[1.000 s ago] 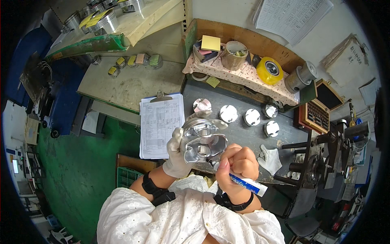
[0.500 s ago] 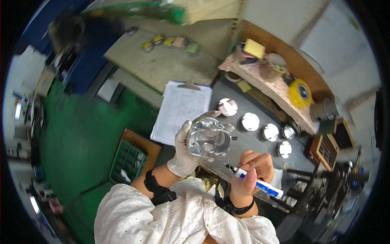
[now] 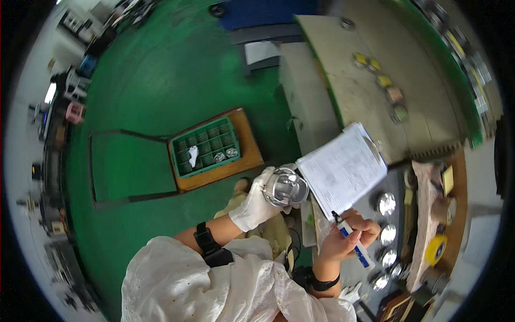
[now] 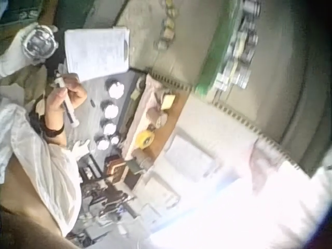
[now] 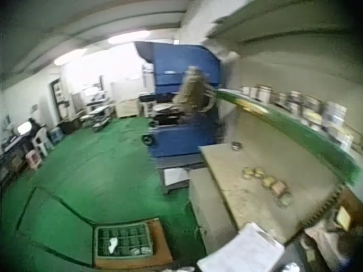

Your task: Marking engine pistons with a marker and measuring dimensions with a digital caliper for quality control.

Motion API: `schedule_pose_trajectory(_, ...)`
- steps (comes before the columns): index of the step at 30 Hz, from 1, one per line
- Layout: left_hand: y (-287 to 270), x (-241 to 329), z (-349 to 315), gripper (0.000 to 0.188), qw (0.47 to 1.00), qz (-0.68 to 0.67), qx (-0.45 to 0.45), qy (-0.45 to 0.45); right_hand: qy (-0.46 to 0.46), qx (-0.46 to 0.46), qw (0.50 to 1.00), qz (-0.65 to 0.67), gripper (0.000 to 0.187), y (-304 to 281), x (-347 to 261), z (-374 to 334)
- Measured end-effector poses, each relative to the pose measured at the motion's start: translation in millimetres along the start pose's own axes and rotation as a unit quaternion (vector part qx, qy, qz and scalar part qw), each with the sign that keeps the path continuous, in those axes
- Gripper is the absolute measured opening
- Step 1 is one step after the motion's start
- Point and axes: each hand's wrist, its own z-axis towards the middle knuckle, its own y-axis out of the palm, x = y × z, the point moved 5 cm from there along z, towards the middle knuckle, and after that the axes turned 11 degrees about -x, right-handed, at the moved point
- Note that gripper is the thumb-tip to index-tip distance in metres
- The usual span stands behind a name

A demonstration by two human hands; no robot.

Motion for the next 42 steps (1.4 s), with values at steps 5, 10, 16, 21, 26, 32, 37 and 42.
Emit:
schedule_pose_trajectory(5, -96.4, 54.4, -24.1, 0.042, 0.983, -0.174, 0.024, 0.05, 0.044, -0.071, 0.991, -0.108, 0.045, 96.1, 49.1, -14.2)
schedule_pose_trajectory(10, -193.6, 124.5, -56.4, 0.053, 0.992, -0.029, 0.108, 0.066, 0.12, -0.229, 0.95, -0.173, 0.033, 194.6, 154.0, -50.0)
schedule_pose_trajectory(16, -327.7, 191.9, -105.7, 0.067, 0.944, 0.213, 0.253, 0.016, 0.314, -0.368, 0.827, -0.288, 0.01, 254.0, 276.8, -114.3)
schedule_pose_trajectory(21, -459.4, 190.9, -123.6, 0.081, 0.876, 0.191, 0.441, -0.036, 0.265, -0.524, 0.728, -0.353, 0.025, 263.9, 361.8, -191.0)
schedule_pose_trajectory(26, -524.9, 219.4, -84.7, 0.079, 0.752, 0.376, 0.526, -0.128, 0.367, -0.591, 0.532, -0.483, 0.04, 243.1, 429.3, -284.5)
schedule_pose_trajectory(32, -663.5, 183.3, -53.4, 0.086, 0.634, 0.492, 0.571, -0.175, 0.358, -0.64, 0.476, -0.485, 0.06, 222.7, 464.6, -353.3)
schedule_pose_trajectory(37, -711.2, 179.8, -37.0, 0.087, 0.541, 0.6, 0.534, -0.25, 0.277, -0.67, 0.492, -0.482, 0.046, 218.5, 462.1, -359.2)
schedule_pose_trajectory(42, -742.3, 159.5, -28.4, 0.082, 0.436, 0.691, 0.513, -0.264, 0.27, -0.693, 0.466, -0.48, 0.03, 227.4, 457.0, -360.8)
